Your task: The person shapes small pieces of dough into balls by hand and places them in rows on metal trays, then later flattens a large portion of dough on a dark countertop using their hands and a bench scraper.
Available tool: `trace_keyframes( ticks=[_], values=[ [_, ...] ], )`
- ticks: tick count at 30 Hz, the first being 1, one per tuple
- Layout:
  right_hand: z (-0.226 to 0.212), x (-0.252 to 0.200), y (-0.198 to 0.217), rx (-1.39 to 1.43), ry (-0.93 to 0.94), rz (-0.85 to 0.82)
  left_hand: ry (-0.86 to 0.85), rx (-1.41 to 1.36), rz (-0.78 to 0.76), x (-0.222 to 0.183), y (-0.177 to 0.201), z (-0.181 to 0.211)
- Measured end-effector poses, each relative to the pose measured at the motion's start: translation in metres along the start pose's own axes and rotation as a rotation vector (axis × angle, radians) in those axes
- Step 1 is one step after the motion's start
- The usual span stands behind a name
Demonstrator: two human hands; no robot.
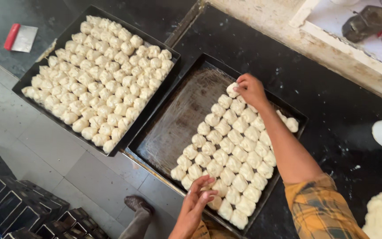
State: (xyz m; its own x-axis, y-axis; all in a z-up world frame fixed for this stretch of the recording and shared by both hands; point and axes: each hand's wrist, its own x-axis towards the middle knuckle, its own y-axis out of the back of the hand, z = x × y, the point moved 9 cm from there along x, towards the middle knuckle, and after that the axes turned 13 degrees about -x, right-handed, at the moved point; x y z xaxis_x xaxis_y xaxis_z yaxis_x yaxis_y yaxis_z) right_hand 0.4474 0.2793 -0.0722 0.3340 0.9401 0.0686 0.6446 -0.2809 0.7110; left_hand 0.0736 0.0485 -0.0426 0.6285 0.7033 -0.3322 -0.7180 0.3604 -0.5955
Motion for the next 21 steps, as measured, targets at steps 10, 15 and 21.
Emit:
trace_keyframes(
  ticks=[10,15,21],
  values=[
    [-0.041,-0.162,0.115,-0.117,-0.117,0.537,0.100,0.003,-0.066,0.012,-0.023,-0.008],
    [0.035,-0.386,0.189,0.133,-0.360,0.565,0.251,0.066,-0.166,0.018,-0.076,-0.035],
    [0.123,-0.616,0.227,-0.352,-0.695,0.311,0.370,0.111,-0.390,-0.006,-0.161,-0.105]
  ],
)
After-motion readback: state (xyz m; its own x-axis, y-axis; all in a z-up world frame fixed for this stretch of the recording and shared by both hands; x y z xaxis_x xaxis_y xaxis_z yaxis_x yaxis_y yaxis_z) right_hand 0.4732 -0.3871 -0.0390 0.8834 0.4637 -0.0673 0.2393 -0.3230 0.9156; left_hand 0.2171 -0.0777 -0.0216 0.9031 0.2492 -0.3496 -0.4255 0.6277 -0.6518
